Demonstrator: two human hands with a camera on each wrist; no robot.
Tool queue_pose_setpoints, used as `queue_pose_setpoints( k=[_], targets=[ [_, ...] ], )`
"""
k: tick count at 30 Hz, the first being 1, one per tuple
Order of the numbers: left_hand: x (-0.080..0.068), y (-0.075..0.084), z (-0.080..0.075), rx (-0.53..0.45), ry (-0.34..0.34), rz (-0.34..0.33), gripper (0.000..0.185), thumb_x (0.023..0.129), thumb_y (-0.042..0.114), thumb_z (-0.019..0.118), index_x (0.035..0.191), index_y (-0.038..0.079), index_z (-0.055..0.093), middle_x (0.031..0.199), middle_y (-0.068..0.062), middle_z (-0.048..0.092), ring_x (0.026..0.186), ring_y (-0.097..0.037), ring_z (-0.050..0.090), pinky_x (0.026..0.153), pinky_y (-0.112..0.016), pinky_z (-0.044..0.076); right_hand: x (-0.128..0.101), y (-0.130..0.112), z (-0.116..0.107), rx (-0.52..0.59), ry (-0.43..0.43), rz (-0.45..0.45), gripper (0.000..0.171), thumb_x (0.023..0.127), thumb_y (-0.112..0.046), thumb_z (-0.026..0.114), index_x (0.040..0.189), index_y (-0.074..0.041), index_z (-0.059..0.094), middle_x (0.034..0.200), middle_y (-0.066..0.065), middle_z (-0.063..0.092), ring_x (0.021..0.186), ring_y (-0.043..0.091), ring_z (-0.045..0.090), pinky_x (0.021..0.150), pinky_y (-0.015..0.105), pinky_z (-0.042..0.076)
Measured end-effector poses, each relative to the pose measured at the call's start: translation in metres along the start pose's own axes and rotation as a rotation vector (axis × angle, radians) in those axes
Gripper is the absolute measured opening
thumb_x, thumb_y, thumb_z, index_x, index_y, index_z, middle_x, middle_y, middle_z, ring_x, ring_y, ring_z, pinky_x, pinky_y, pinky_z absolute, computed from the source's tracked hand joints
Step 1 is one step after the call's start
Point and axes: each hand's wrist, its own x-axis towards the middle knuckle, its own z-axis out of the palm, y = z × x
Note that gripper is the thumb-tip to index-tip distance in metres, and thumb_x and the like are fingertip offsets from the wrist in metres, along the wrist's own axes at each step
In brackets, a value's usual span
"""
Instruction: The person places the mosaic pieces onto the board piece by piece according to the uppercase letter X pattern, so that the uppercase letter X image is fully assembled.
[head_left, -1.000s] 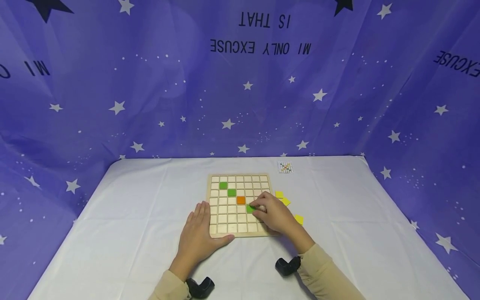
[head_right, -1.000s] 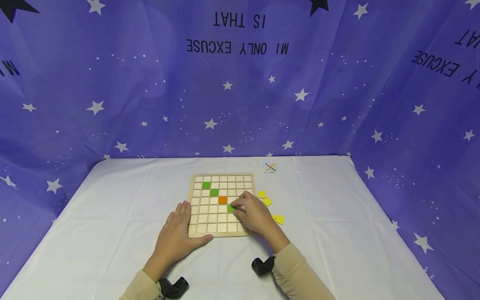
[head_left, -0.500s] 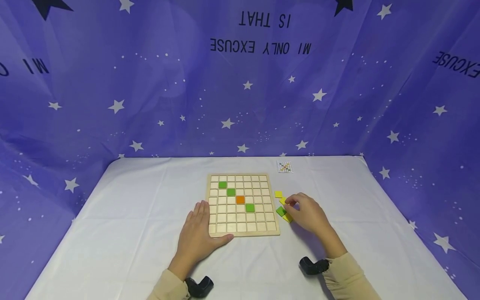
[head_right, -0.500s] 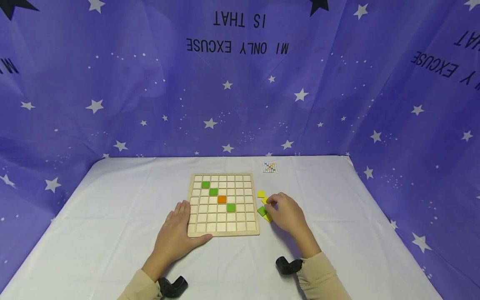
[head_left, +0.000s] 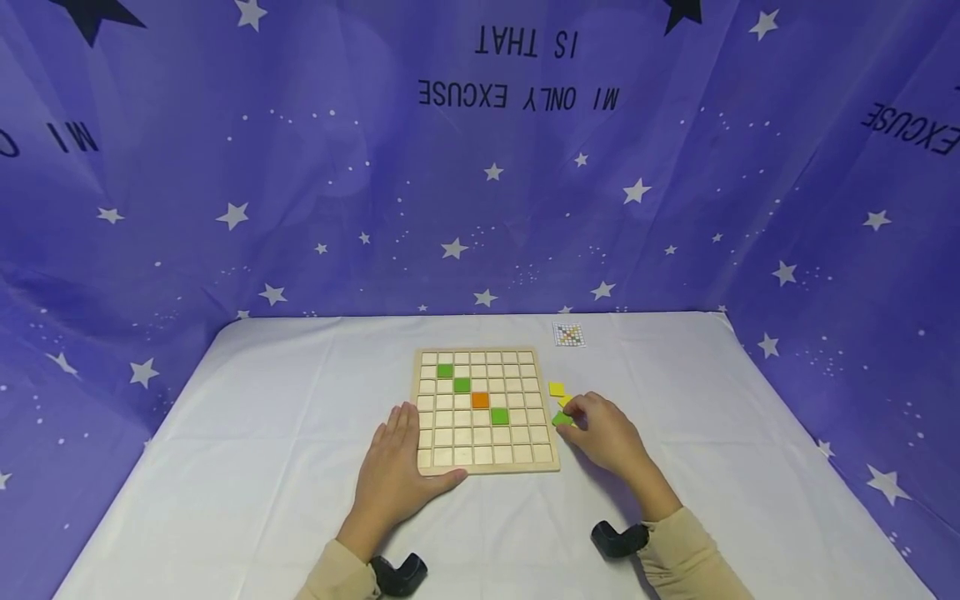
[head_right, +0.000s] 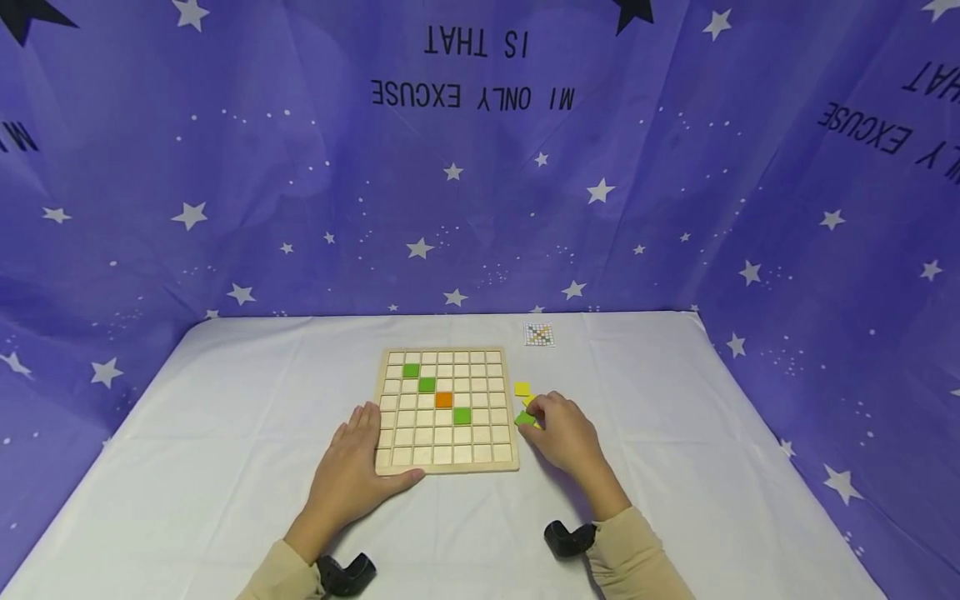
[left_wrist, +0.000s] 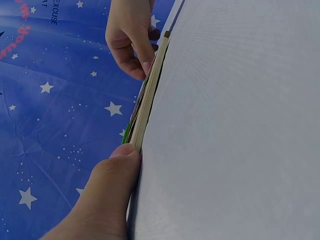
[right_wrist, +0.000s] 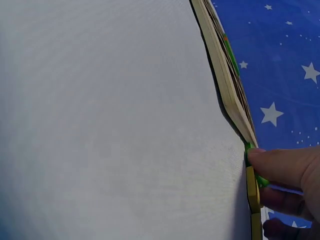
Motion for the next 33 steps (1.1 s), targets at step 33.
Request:
queue_pose_setpoints(
  k=[33],
  targets=[
    [-0.001, 0.001, -0.003, 0.003, -0.008, -0.001, 0.133, 0.068, 0.089, 0.058, 0.156, -0.003, 0.018, 0.164, -0.018, 0.019, 0.154, -0.033, 0.017, 0.126, -0.049, 0.018, 0.001, -0.039, 0.022, 0.286, -0.098, -0.133, 0.015, 0.088, -0.018, 0.077, 0.1, -0.022, 0.069, 0.091, -0.011, 0.062, 0.076, 0.007, 0.055, 0.067, 0.023, 0.05]
  ],
)
